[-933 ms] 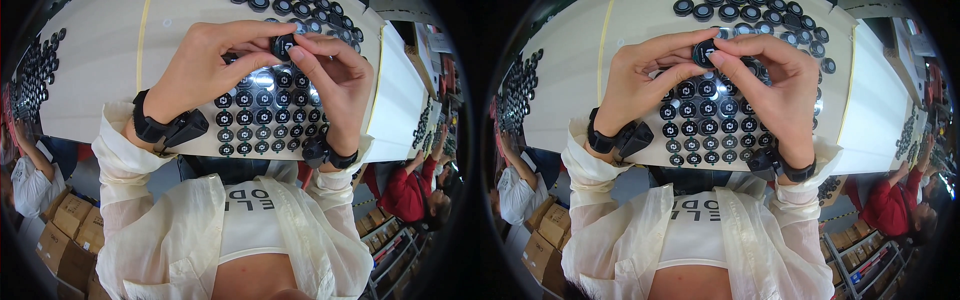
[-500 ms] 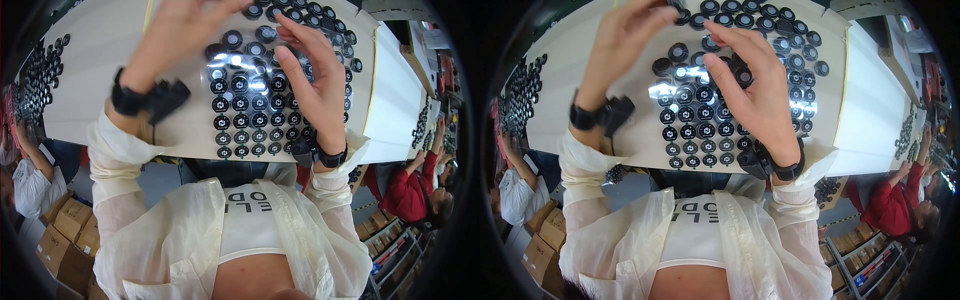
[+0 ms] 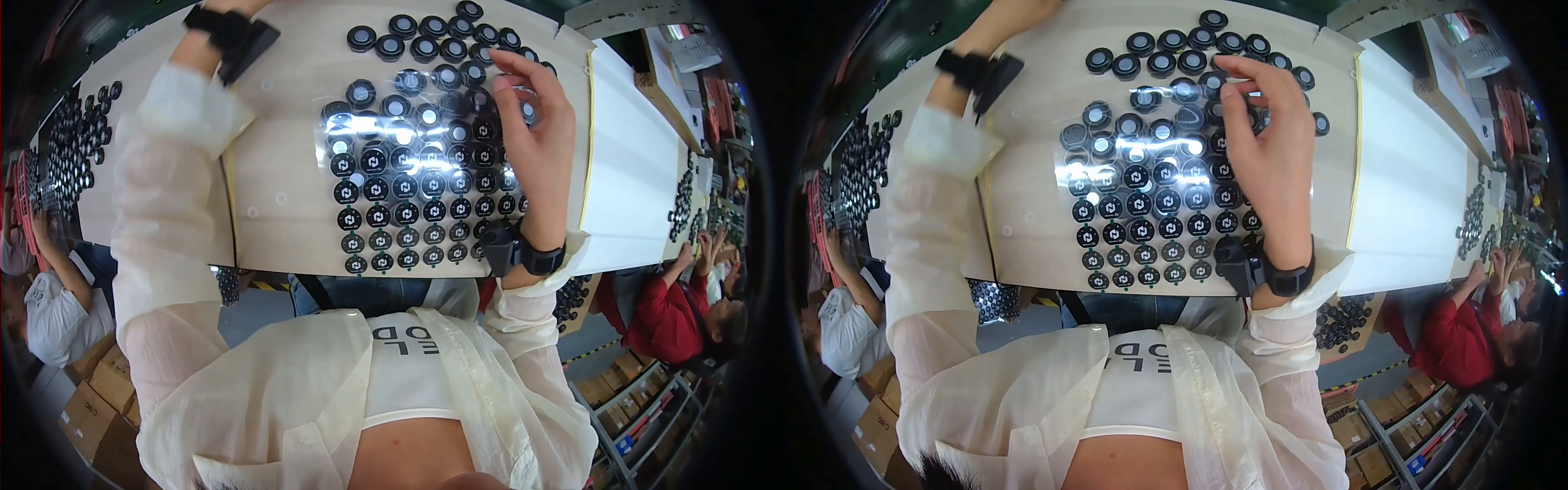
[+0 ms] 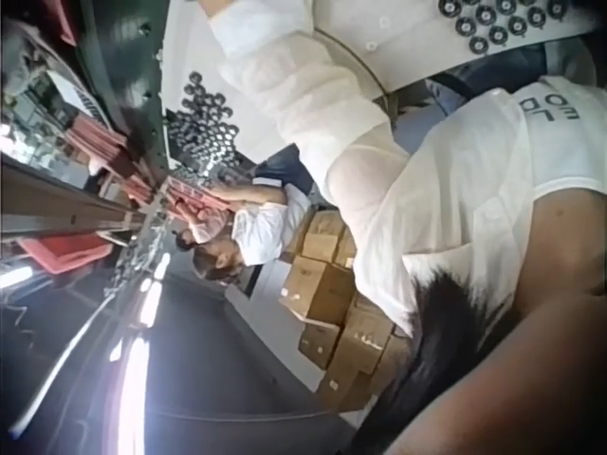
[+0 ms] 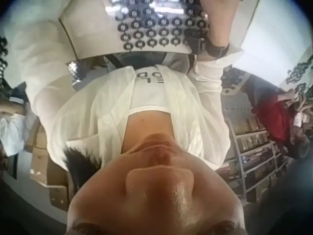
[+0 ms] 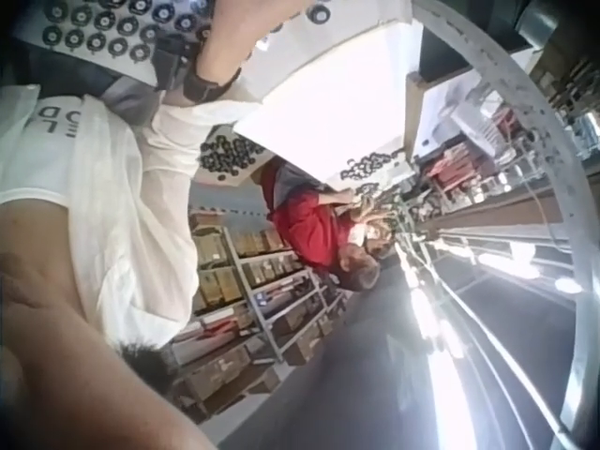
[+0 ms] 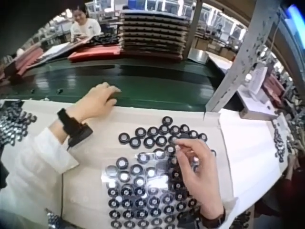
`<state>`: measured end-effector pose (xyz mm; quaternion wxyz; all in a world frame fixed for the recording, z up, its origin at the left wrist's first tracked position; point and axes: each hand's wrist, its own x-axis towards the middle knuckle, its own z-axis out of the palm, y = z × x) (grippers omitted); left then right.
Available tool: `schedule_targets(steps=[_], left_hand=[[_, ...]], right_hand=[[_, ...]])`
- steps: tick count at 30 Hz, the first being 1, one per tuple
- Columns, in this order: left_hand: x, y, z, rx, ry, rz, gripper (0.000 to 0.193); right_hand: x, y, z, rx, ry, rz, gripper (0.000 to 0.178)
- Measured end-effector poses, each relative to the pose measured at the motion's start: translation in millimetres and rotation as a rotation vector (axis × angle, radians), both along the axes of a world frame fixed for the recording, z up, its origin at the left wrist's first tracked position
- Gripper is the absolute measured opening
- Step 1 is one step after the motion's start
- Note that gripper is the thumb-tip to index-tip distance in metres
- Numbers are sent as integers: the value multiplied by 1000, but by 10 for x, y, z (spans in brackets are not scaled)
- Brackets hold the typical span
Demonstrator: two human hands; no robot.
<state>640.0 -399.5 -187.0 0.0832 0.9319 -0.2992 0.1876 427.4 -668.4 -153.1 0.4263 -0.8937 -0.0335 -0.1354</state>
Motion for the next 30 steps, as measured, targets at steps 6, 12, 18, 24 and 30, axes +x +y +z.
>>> schedule_targets(steps=[6, 12, 18, 24, 30], left_hand=[[-819, -272, 359, -86, 703, -320, 33], [-876, -200, 225, -26, 539, -321, 32], [-1478, -647, 475, -91, 686, -427, 33], [-1702, -771, 141, 11, 382, -427, 38], [-1704, -770, 45, -196, 203, -529, 48]], right_hand=[[-79, -175, 37, -190, 184, 16, 22], [-107, -315, 99, -305, 252, 180, 22], [47, -296, 128, -363, 394, 264, 20], [297, -311, 156, -448, 451, 417, 19], [497, -332, 210, -427, 519, 621, 15]])
